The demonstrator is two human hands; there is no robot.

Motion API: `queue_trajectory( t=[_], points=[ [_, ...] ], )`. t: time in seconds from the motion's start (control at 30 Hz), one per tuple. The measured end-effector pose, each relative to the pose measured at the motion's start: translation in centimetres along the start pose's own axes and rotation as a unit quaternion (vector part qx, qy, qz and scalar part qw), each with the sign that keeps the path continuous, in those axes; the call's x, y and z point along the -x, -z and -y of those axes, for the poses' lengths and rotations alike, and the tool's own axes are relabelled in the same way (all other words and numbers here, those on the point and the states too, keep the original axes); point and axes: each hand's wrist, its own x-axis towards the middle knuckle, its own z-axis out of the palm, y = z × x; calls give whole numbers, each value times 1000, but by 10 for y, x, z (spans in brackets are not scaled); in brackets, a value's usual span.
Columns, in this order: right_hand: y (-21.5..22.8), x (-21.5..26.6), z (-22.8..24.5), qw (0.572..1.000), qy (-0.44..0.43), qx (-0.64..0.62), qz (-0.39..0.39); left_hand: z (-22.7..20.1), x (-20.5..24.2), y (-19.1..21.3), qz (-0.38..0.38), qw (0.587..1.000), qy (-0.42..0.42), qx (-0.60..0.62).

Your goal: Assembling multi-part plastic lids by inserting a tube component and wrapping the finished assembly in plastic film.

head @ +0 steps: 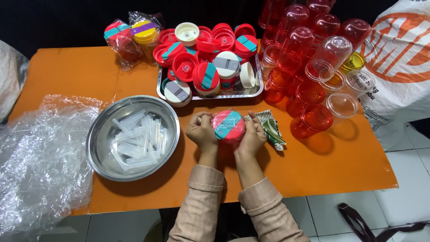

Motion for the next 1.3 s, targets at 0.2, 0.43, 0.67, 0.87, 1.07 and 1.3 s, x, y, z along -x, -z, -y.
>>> queue_trajectory(
  t=[0.2,0.43,0.67,0.87,1.07,1.3],
  points=[
    [6,0,1,988,105,91,62,-14,3,-5,24,1000,2,-1],
    [8,-3,7,992,76,54,81,-1,2,8,78,997,6,-12],
    [6,-5,-6,990,100,50,83,6,10,12,108,992,-49,36],
    [7,-1,-1,991,85,87,56,20,12,12,119,990,-68,16],
    [22,-3,-9,992,66,106,28,16,13,16,98,993,-62,35],
    [30,-8,-1,912,259,252,196,25,4,23,147,985,-77,-51]
  ],
)
